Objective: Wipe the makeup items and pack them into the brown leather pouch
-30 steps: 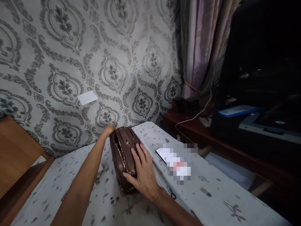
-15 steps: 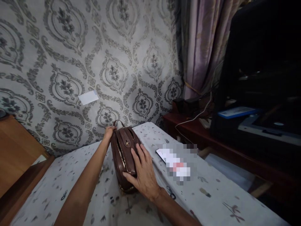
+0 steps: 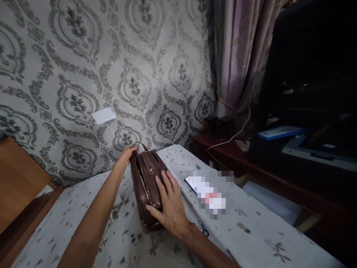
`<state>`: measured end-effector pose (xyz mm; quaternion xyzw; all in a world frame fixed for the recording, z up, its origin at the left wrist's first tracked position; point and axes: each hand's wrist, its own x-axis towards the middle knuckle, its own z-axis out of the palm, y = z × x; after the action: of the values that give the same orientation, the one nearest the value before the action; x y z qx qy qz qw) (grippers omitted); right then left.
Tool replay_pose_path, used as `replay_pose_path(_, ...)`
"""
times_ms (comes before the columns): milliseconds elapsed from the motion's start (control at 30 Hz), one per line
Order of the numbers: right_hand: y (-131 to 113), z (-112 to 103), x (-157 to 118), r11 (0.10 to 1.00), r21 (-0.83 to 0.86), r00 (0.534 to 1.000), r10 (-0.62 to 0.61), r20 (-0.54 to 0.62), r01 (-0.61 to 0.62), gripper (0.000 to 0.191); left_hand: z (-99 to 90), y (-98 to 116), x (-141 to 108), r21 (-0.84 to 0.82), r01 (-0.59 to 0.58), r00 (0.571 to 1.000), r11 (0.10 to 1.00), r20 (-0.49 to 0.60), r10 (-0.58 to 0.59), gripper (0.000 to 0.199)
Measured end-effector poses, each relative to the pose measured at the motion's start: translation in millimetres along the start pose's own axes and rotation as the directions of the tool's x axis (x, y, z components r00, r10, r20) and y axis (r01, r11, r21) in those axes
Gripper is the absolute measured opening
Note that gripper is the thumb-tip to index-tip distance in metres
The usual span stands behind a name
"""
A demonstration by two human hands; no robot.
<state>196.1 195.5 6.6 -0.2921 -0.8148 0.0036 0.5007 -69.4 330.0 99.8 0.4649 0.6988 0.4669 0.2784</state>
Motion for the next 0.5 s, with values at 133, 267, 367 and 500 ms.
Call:
replay_pose_path(133,0.6,0.3,-0.9,1.000,-0.001,1.000,-0.009,-0.004,0.009,0.079,3.1,18.0,8.4,0.089,0.033,0.991,0.995,0.127,-0.044,0.025)
replay_pose_path(267,1.8,1.9,-2.3,1.000,-0.009,1.000,-0.006,0.000,0.006,0.080,13.4,30.9,12.2,0.187,0.028,0.963,0.982,0.259,-0.077,0.021)
replay_pose_path(367,1.9,1.5,-2.4,1.000,-0.014,1.000,-0.004,0.012,0.004,0.082,21.5,33.0,11.5,0.221,-0.002,0.950,0.975,0.304,-0.067,0.023)
replay_pose_path(500,1.6,-1.0,-1.1,1.000,-0.007,1.000,-0.006,0.023,0.006,0.082,26.6,28.9,10.2,0.215,-0.079,0.966,0.973,0.259,0.021,0.024)
